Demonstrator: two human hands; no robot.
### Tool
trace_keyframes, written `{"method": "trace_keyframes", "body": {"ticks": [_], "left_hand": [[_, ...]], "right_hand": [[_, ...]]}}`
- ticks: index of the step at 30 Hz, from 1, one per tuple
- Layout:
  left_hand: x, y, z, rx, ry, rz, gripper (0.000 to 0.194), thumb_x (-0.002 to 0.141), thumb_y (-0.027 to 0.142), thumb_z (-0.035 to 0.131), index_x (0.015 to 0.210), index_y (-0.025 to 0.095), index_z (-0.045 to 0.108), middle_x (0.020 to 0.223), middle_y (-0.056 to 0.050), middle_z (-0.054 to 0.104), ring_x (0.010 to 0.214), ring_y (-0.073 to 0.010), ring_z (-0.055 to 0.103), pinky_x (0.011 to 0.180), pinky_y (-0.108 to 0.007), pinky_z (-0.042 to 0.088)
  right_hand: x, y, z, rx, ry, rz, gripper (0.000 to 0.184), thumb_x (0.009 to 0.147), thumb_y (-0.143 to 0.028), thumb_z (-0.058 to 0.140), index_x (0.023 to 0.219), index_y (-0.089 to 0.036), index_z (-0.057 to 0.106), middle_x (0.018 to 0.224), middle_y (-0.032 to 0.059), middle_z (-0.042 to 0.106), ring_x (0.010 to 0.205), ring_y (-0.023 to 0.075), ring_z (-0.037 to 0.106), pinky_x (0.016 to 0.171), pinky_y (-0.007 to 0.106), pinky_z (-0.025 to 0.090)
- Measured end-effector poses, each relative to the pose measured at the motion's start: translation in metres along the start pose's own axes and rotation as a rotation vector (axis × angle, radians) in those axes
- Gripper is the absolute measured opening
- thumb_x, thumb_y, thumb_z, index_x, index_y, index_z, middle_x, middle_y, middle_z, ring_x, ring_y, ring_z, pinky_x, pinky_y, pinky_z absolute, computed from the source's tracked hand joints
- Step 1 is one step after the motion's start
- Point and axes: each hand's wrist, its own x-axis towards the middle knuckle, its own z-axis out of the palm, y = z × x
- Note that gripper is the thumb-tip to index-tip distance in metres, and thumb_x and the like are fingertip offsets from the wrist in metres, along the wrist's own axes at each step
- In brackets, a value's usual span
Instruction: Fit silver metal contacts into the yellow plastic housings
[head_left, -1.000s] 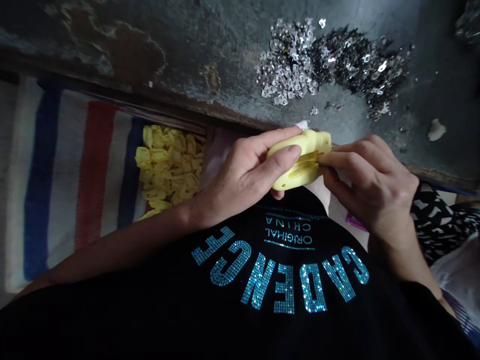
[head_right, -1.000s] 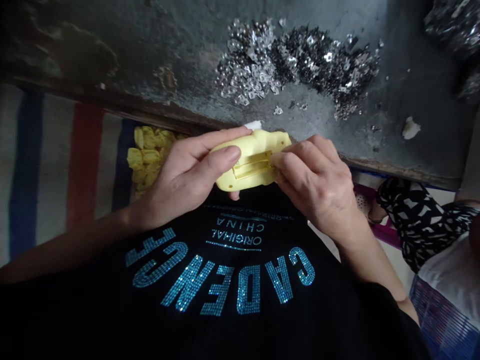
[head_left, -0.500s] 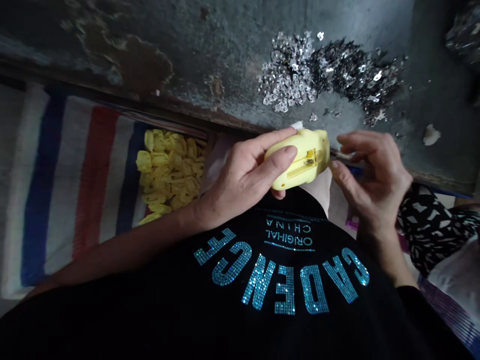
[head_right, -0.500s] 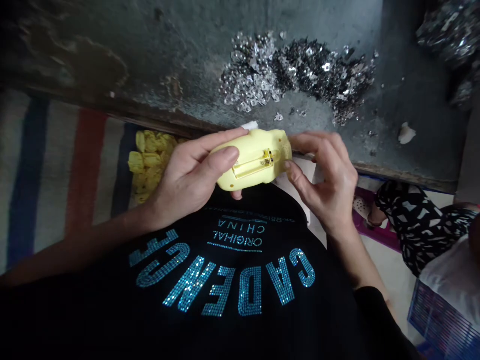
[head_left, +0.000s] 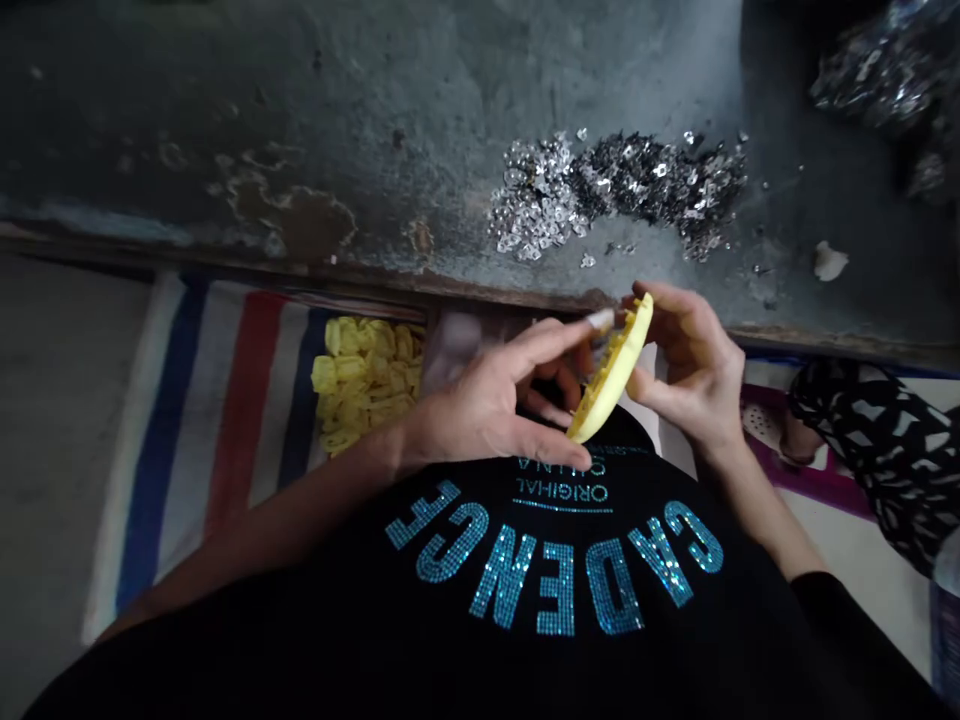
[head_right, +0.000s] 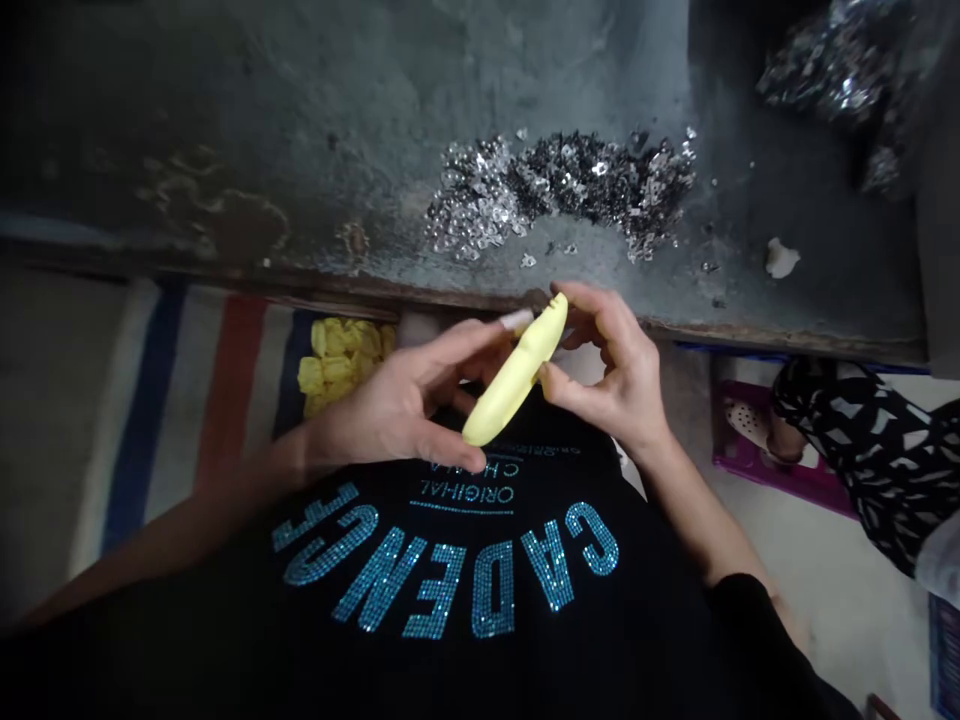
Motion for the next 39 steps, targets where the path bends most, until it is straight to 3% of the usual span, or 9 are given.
{"method": "trace_keyframes", "body": {"ticks": [6, 14, 18, 21, 23, 26, 31, 34, 39], "left_hand": [[0.008, -0.008, -0.005, 0.010, -0.122, 0.050, 0.083, 0.070, 0.022, 0.112, 0.147, 0.038, 0.084, 0.141, -0.009, 0.065, 0.121, -0.0293, 0.076, 0.091, -0.036, 0.076], [0.008, -0.010, -0.012, 0.008, -0.080, 0.102, 0.047, 0.077, 0.030, 0.110, 0.121, 0.024, 0.093, 0.129, -0.012, 0.081, 0.118, -0.0324, 0.084, 0.098, -0.041, 0.076], [0.004, -0.021, -0.023, -0.051, -0.019, 0.116, 0.049, 0.074, 0.029, 0.111, 0.118, 0.018, 0.090, 0.128, -0.014, 0.087, 0.116, -0.0339, 0.087, 0.099, -0.040, 0.075], [-0.004, -0.030, -0.027, -0.276, 0.015, 0.109, 0.054, 0.081, 0.022, 0.106, 0.129, 0.024, 0.081, 0.124, -0.008, 0.089, 0.108, -0.0306, 0.090, 0.097, -0.036, 0.075], [-0.008, -0.035, -0.031, -0.396, 0.056, 0.162, 0.067, 0.085, 0.018, 0.103, 0.142, 0.033, 0.072, 0.127, -0.005, 0.089, 0.106, -0.0303, 0.091, 0.093, -0.035, 0.076], [-0.012, -0.041, -0.041, -0.419, 0.142, 0.253, 0.085, 0.087, 0.017, 0.100, 0.158, 0.044, 0.061, 0.135, -0.003, 0.087, 0.107, -0.0311, 0.091, 0.090, -0.035, 0.077], [-0.018, -0.047, -0.043, -0.440, 0.329, 0.260, 0.088, 0.087, 0.024, 0.102, 0.163, 0.043, 0.061, 0.141, -0.007, 0.084, 0.111, -0.0315, 0.090, 0.096, -0.037, 0.076], [-0.015, -0.057, -0.039, -0.459, 0.371, 0.213, 0.092, 0.079, 0.032, 0.108, 0.160, 0.040, 0.065, 0.141, -0.012, 0.083, 0.108, -0.0346, 0.090, 0.092, -0.040, 0.076], [0.019, -0.085, -0.065, -0.511, 0.402, 0.272, 0.112, 0.057, 0.046, 0.119, 0.157, 0.038, 0.070, 0.141, -0.018, 0.082, 0.095, -0.0403, 0.091, 0.070, -0.036, 0.071]], "right_hand": [[-0.015, -0.002, -0.002, -0.070, 0.070, -0.029, 0.066, 0.093, -0.038, 0.090, 0.156, -0.036, 0.068, 0.134, 0.0099, 0.078, 0.111, 0.0304, 0.081, 0.094, 0.051, 0.073], [-0.008, -0.006, -0.002, -0.092, 0.041, -0.007, 0.069, 0.093, -0.031, 0.092, 0.158, -0.037, 0.069, 0.133, 0.0079, 0.077, 0.110, 0.0284, 0.078, 0.091, 0.047, 0.068], [0.002, -0.015, 0.001, -0.138, 0.012, 0.044, 0.065, 0.096, -0.035, 0.093, 0.156, -0.034, 0.071, 0.130, 0.0076, 0.078, 0.106, 0.0248, 0.075, 0.090, 0.043, 0.066], [0.019, -0.012, -0.002, -0.063, -0.105, 0.082, 0.063, 0.098, -0.044, 0.091, 0.156, -0.033, 0.071, 0.129, 0.0066, 0.082, 0.105, 0.0241, 0.078, 0.093, 0.042, 0.067], [0.035, -0.004, -0.004, -0.076, -0.132, 0.099, 0.052, 0.104, -0.049, 0.084, 0.151, -0.029, 0.075, 0.123, 0.0069, 0.084, 0.103, 0.0244, 0.080, 0.092, 0.041, 0.067], [0.062, 0.014, 0.000, -0.421, -0.077, 0.044, 0.027, 0.110, -0.042, 0.073, 0.126, -0.024, 0.085, 0.105, 0.0069, 0.085, 0.092, 0.0230, 0.078, 0.085, 0.037, 0.062], [0.076, 0.026, 0.018, -0.935, -0.136, -0.076, 0.028, 0.114, -0.043, 0.064, 0.110, -0.024, 0.084, 0.096, 0.0073, 0.080, 0.081, 0.0235, 0.074, 0.071, 0.034, 0.052], [0.066, 0.045, 0.021, -0.949, -0.143, -0.138, 0.030, 0.116, -0.041, 0.057, 0.102, -0.025, 0.078, 0.095, 0.0052, 0.079, 0.078, 0.0236, 0.079, 0.065, 0.033, 0.055], [0.075, 0.122, 0.030, -0.727, -0.085, -0.291, 0.027, 0.115, -0.041, 0.054, 0.105, -0.032, 0.078, 0.100, 0.0018, 0.085, 0.081, 0.0200, 0.088, 0.067, 0.027, 0.068]]}}
